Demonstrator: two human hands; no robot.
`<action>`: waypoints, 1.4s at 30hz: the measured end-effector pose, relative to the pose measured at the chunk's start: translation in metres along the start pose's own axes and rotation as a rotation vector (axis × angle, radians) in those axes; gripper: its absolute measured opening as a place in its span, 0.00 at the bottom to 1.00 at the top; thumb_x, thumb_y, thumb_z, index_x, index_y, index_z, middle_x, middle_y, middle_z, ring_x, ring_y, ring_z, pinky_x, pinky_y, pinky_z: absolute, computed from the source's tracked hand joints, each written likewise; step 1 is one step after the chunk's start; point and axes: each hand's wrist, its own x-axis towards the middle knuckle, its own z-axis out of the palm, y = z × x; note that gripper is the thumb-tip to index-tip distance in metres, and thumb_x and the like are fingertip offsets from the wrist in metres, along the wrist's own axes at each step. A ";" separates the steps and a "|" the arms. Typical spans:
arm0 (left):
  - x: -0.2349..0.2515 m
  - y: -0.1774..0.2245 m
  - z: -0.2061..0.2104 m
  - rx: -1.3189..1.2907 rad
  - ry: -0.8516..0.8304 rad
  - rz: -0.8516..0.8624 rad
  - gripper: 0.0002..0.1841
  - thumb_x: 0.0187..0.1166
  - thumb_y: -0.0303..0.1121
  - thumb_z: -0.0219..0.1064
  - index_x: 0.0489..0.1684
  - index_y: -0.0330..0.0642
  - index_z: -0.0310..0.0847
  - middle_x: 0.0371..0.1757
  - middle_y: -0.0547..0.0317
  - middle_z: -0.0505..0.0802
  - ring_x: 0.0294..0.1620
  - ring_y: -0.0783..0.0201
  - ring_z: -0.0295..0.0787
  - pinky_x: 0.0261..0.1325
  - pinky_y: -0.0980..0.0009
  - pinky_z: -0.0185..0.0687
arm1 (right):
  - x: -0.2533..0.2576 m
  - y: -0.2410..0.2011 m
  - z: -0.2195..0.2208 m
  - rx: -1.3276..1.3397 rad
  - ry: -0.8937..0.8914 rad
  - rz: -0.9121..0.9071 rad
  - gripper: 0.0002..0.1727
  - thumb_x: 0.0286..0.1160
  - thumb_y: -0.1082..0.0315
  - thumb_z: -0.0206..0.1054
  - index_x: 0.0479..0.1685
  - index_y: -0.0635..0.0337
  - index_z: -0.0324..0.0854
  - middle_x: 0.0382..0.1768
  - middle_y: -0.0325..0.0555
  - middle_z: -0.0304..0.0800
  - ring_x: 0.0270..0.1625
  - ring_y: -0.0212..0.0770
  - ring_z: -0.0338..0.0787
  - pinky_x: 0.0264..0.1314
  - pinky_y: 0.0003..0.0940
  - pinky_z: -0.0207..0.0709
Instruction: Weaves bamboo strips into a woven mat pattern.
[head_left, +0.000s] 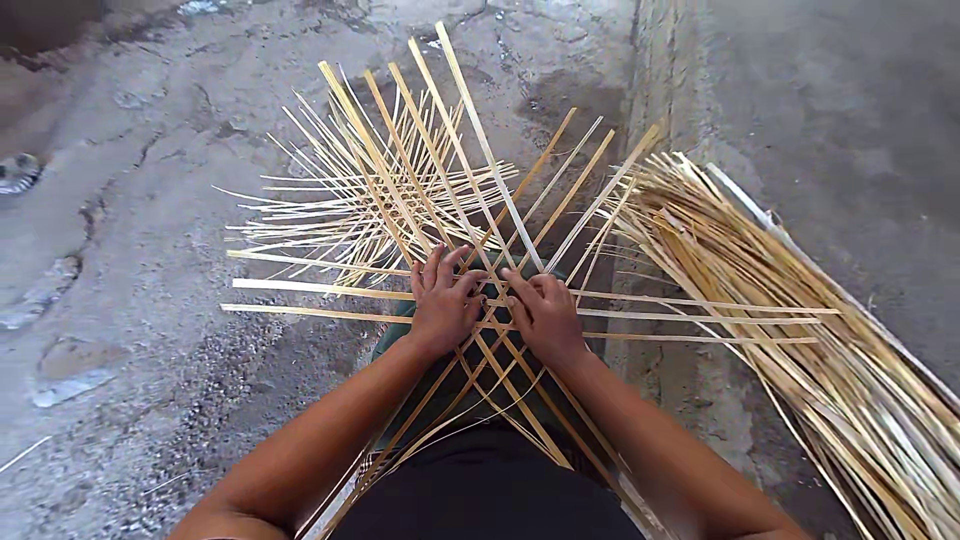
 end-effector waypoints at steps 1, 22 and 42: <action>-0.001 0.001 0.002 0.023 0.010 0.005 0.18 0.83 0.50 0.62 0.69 0.66 0.84 0.92 0.59 0.64 0.96 0.42 0.39 0.86 0.24 0.31 | 0.005 -0.001 -0.002 -0.041 -0.028 -0.021 0.21 0.88 0.53 0.57 0.74 0.35 0.84 0.53 0.52 0.86 0.55 0.54 0.87 0.55 0.54 0.81; -0.011 -0.004 0.010 0.006 0.221 0.016 0.30 0.80 0.55 0.66 0.81 0.57 0.75 0.88 0.50 0.71 0.93 0.38 0.50 0.88 0.28 0.38 | 0.009 0.011 -0.020 0.325 0.098 0.203 0.20 0.89 0.61 0.57 0.75 0.53 0.79 0.54 0.52 0.87 0.42 0.44 0.89 0.43 0.43 0.87; -0.016 0.002 0.014 0.221 0.280 -0.112 0.36 0.75 0.68 0.63 0.73 0.51 0.81 0.87 0.47 0.72 0.93 0.36 0.49 0.88 0.29 0.34 | 0.035 -0.006 0.003 -0.027 0.037 0.446 0.26 0.70 0.43 0.75 0.50 0.57 0.82 0.48 0.54 0.89 0.44 0.57 0.90 0.39 0.57 0.82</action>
